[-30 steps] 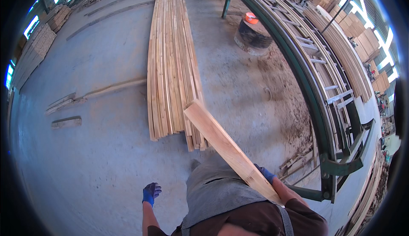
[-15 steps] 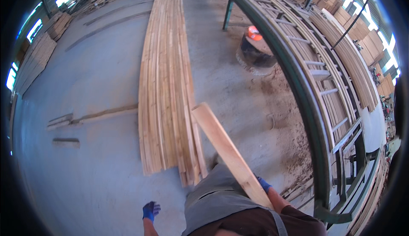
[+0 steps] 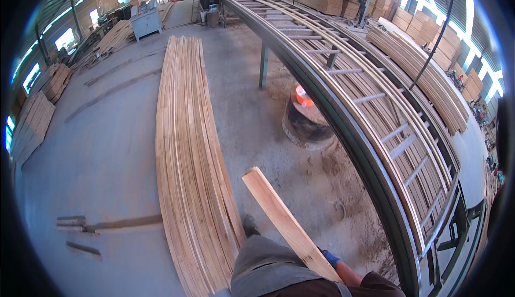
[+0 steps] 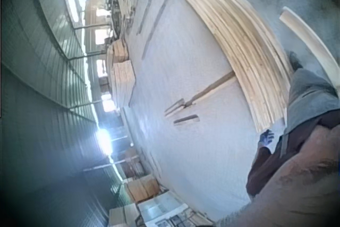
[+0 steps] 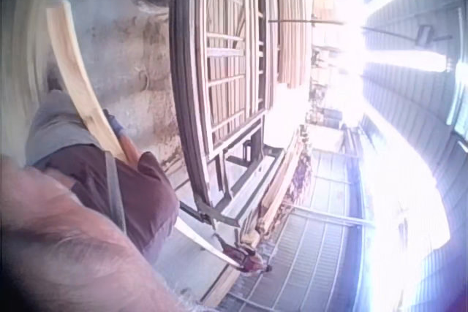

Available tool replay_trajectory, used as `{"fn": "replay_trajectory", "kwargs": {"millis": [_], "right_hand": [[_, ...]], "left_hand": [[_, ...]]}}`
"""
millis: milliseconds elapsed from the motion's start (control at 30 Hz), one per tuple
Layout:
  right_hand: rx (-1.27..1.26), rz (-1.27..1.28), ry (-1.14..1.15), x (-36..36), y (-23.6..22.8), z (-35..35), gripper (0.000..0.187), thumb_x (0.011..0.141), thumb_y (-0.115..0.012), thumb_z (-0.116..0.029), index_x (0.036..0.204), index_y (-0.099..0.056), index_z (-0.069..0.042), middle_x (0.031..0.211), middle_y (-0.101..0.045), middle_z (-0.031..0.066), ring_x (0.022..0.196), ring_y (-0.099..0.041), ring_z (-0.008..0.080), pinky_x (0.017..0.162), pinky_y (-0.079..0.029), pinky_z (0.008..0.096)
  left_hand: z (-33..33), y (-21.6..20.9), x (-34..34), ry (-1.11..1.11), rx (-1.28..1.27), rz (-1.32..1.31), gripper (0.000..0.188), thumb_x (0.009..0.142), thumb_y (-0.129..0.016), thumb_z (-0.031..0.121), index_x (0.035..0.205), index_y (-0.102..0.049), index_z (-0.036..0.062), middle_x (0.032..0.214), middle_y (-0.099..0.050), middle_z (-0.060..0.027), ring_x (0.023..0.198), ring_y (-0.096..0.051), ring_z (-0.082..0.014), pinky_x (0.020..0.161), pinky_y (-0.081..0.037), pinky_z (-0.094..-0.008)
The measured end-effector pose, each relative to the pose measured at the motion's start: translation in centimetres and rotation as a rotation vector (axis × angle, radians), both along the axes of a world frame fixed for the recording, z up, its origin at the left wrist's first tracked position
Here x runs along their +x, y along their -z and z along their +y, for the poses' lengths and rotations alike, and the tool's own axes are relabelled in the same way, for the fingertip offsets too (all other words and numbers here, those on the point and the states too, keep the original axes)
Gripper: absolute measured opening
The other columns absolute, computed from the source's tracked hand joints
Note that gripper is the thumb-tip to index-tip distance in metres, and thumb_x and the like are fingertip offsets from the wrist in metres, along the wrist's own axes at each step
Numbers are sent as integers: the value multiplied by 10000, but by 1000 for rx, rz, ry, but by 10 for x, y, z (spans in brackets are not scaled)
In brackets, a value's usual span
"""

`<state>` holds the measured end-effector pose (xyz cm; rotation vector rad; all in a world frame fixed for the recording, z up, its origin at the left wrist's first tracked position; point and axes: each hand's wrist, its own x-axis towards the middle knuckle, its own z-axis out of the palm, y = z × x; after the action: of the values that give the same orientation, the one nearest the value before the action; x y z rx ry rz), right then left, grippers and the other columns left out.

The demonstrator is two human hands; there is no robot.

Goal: The person picks up long wooden planks from a pile on the floor and places them onto a metal rack. The person repeatedly walks back and forth, carrying planks one by one or in small groups, and arranging them on the rack.

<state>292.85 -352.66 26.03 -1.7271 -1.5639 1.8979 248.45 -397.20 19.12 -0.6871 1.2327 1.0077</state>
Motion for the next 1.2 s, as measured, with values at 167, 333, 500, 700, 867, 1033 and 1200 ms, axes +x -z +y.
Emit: {"fn": "replay_trajectory", "kwargs": {"millis": [167,333,500,700,867,1033,1200], "right_hand": [[-254,-108,167,-52,17,116,533,975,-400,-536,1009,-703,-99,882,-686,29,753,-577,123,714,-481,334],[-76,-83,206,-121,15,236,501,967,-438,-513,1029,-701,-90,872,-685,31,754,-586,116,707,-487,341],[-124,-54,222,-208,23,379,456,959,-461,-472,1049,-695,-91,897,-684,36,766,-592,123,710,-490,340],[-186,6,187,-312,17,556,405,949,-489,-424,1073,-688,-93,926,-682,41,781,-600,131,714,-494,339],[-179,-32,228,-374,7,677,368,940,-512,-383,1093,-682,-95,951,-681,46,794,-606,138,718,-497,339],[-190,-8,239,-484,18,824,337,932,-535,-343,1114,-677,-96,975,-680,51,807,-613,145,721,-500,338],[-217,-4,284,-587,16,952,314,924,-558,-302,1134,-671,-98,1000,-679,55,819,-619,152,724,-503,337]], "left_hand": [[237,50,-195,311,-50,265,217,919,-561,326,920,-589,110,803,-652,-111,617,-610,-232,505,-450,-364],[576,-10,-328,448,281,826,268,962,-515,262,1030,-630,30,814,-691,-112,623,-632,-158,539,-482,-281],[770,-90,-387,464,550,980,287,943,-562,268,1070,-630,19,828,-692,-112,684,-665,-180,611,-524,-286],[723,47,-527,453,113,488,355,971,-419,377,1025,-592,72,846,-679,-170,714,-661,-294,583,-514,-368],[726,25,-480,21,211,-196,282,930,-497,379,834,-608,138,741,-650,-80,544,-572,-202,427,-377,-325],[819,37,-544,178,-162,181,462,877,-586,485,1065,-599,63,1031,-669,-133,918,-639,-261,890,-453,-531],[1030,28,-728,218,-120,321,281,926,-499,386,918,-623,134,786,-666,-82,571,-573,-218,463,-384,-321]]}}
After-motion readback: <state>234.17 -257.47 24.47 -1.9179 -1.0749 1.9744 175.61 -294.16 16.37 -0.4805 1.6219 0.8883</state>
